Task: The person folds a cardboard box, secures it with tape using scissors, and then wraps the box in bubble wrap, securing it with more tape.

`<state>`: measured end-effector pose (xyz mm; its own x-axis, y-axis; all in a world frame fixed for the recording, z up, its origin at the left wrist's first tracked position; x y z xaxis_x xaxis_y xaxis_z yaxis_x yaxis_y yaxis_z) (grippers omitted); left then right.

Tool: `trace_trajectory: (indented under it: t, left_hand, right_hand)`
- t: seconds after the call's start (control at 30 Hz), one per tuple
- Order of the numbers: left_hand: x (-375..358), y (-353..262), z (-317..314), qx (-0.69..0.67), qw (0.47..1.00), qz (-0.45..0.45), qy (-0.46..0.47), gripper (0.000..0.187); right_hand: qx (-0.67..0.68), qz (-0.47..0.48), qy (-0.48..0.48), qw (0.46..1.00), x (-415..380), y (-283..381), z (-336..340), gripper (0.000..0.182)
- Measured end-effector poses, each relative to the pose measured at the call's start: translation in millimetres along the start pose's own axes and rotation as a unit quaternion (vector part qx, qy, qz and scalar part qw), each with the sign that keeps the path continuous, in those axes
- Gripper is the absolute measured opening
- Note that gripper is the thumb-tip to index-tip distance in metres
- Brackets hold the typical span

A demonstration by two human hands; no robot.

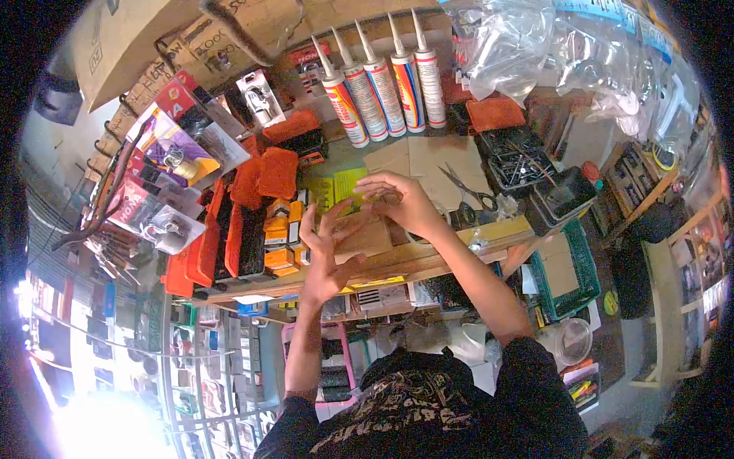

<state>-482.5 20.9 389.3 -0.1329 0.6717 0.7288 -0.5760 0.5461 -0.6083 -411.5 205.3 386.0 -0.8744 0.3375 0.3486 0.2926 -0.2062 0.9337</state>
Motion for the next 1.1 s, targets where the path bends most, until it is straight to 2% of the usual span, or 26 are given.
trace_trajectory:
  t: [0.07, 0.27, 0.37, 0.47, 0.53, 0.57, 0.63, 0.67, 0.77, 0.9, 0.97, 1.1]
  left_hand:
    - [-1, 0, 1, 0.017, 1.0, -0.004, 0.014, 0.106]
    - [-2, 2, 0, -0.002, 1.0, -0.001, 0.009, 0.106]
    - [-2, 1, -3, 0.038, 0.999, 0.0, 0.025, 0.107]
    - [1, 0, -6, 0.109, 0.991, -0.049, 0.056, 0.109]
    - [6, -6, -6, 0.129, 0.99, -0.047, 0.042, 0.107]
    - [6, -7, -7, 0.128, 0.99, -0.047, 0.042, 0.107]
    - [5, -8, -10, 0.191, 0.977, -0.064, 0.074, 0.104]
    - [3, -5, -11, 0.19, 0.977, -0.064, 0.073, 0.104]
    - [1, 2, -12, 0.15, 0.983, -0.102, 0.041, 0.097]
    - [-6, 0, -10, 0.224, 0.968, -0.08, 0.079, 0.093]
    - [-7, 1, -10, 0.248, 0.963, -0.067, 0.086, 0.092]
    - [-2, -5, -11, 0.266, 0.955, -0.043, 0.123, 0.09]
  right_hand:
    - [0.041, -0.017, 0.007, 0.999, 1, -8, 0, 0.038]
    - [-0.002, -0.037, -0.03, 0.999, -3, 5, 2, 0.03]
    - [-0.012, -0.03, -0.038, 0.999, -4, 14, 6, 0.028]
    - [0.0, -0.057, -0.049, 0.997, -4, 17, 12, 0.029]
    - [-0.008, -0.128, -0.043, 0.991, -4, 15, 21, 0.027]
    - [-0.008, -0.128, -0.043, 0.991, -5, 17, 26, 0.027]
    - [0.003, -0.218, 0.008, 0.976, -9, 16, 33, 0.027]
    - [-0.031, -0.245, 0.032, 0.969, -10, 19, 37, 0.029]
    - [-0.064, -0.271, 0.03, 0.96, -10, 22, 38, 0.031]
    - [-0.056, -0.277, 0.044, 0.958, -8, 13, 35, 0.034]
    - [-0.075, -0.233, 0.044, 0.969, -7, 4, 33, 0.037]
    - [-0.093, -0.212, 0.038, 0.972, -4, 3, 28, 0.04]
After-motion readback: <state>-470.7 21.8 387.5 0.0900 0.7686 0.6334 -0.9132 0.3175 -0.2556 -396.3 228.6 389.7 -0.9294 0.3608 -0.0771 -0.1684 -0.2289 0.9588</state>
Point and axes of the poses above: each hand's wrist, its own x-axis towards the middle knuckle, its own z-axis out of the back of the hand, y = z × x, the point moved 3 cm from there along x, towards the middle knuckle, and after that the axes turned 12 degrees about -z, right-handed, at the moved point
